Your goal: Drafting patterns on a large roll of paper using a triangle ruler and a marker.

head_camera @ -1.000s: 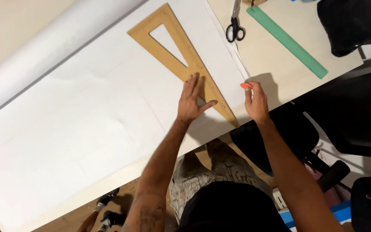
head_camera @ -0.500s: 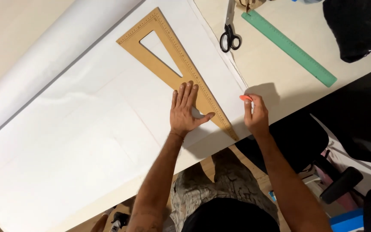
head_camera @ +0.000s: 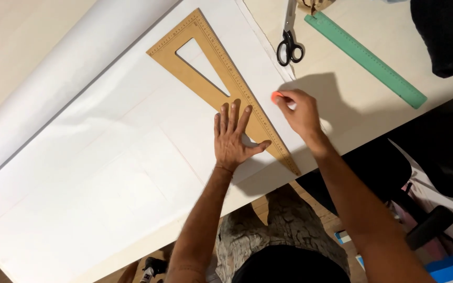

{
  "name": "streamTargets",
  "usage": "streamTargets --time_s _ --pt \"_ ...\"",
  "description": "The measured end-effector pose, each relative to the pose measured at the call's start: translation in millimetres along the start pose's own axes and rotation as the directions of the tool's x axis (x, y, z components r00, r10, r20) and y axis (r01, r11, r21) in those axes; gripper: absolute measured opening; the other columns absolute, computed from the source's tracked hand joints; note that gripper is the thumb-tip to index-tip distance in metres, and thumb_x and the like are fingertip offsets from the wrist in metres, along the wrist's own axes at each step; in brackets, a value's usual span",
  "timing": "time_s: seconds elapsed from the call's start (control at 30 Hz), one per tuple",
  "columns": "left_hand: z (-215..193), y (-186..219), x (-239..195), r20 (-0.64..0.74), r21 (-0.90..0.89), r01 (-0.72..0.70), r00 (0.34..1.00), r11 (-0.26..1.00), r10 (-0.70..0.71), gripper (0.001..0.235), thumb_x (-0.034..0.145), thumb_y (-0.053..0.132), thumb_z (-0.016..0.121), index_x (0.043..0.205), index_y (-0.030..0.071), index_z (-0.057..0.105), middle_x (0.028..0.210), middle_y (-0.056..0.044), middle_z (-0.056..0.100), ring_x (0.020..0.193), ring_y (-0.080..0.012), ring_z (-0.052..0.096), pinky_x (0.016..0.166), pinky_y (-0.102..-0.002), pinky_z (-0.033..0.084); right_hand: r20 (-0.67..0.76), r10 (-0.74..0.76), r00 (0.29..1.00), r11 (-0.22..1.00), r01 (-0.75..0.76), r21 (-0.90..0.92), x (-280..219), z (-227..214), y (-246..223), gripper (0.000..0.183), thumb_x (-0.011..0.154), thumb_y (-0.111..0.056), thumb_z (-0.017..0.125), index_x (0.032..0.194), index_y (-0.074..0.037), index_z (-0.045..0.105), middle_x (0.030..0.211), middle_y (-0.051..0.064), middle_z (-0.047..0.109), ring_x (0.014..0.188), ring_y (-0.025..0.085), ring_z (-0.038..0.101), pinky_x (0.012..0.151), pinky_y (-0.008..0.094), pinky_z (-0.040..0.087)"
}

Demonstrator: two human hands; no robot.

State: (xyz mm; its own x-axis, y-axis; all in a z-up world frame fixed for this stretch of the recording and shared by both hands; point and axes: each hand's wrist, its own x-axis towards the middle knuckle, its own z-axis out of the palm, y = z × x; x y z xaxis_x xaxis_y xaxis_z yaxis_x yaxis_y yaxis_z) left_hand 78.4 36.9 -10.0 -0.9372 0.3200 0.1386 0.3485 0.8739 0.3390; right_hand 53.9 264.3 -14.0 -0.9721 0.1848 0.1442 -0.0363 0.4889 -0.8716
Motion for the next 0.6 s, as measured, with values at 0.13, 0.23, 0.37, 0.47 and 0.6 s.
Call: streamTargets --time_s 0.13,0.23,0.37,0.47,0.6 --pt "1 0 -1 0.001 -0.010 0.007 1.000 1.000 -0.007 0.117 0.061 0.105 0.044 0.161 0.044 0.031 0.171 0.001 0.028 0.158 -0.0320 0.023 0.128 -0.052 0.022 0.050 0.002 0.999 0.999 -0.004 0.045 12 30 4 0.020 0.091 -0.013 0.084 0.107 -0.002 0.078 0.084 0.015 0.073 0.080 0.030 0.074 0.067 0.035 0.060" --pt "2 -2 1 0.000 0.017 0.004 1.000 1.000 -0.004 0.113 0.063 0.102 0.047 0.159 0.045 0.033 0.171 0.001 0.028 0.158 -0.0303 0.025 0.128 -0.052 0.024 0.060 -0.010 0.998 1.000 0.010 0.003 16 39 2 0.020 0.091 -0.014 0.084 0.107 -0.003 0.078 0.082 0.016 0.071 0.077 0.030 0.073 0.063 0.035 0.059" --pt "3 -4 2 0.005 0.000 0.009 1.000 1.000 -0.009 0.115 0.061 0.102 0.046 0.160 0.046 0.032 0.172 0.003 0.026 0.159 -0.0292 0.022 0.128 -0.052 0.022 0.086 -0.022 0.996 0.994 0.030 -0.102 14 40 -8 0.020 0.092 -0.018 0.082 0.107 -0.005 0.079 0.080 0.014 0.071 0.075 0.031 0.073 0.063 0.038 0.060" --pt "2 -3 -2 0.009 0.018 0.008 1.000 1.000 -0.008 0.115 0.061 0.101 0.048 0.160 0.046 0.031 0.170 0.001 0.029 0.158 -0.0284 0.027 0.127 -0.051 0.026 0.098 -0.002 0.995 0.991 0.015 -0.130 7 41 -4 0.019 0.093 -0.019 0.082 0.107 -0.007 0.079 0.081 0.014 0.072 0.074 0.030 0.072 0.061 0.038 0.059" --pt "0 -1 1 0.034 -0.021 0.018 0.999 1.000 -0.017 0.116 0.061 0.101 0.045 0.161 0.044 0.030 0.172 0.002 0.027 0.158 -0.0289 0.025 0.127 -0.053 0.024 0.132 -0.032 0.991 0.981 0.057 -0.185 20 48 9 0.017 0.094 -0.022 0.080 0.106 -0.010 0.080 0.080 0.011 0.072 0.074 0.030 0.072 0.062 0.038 0.059"
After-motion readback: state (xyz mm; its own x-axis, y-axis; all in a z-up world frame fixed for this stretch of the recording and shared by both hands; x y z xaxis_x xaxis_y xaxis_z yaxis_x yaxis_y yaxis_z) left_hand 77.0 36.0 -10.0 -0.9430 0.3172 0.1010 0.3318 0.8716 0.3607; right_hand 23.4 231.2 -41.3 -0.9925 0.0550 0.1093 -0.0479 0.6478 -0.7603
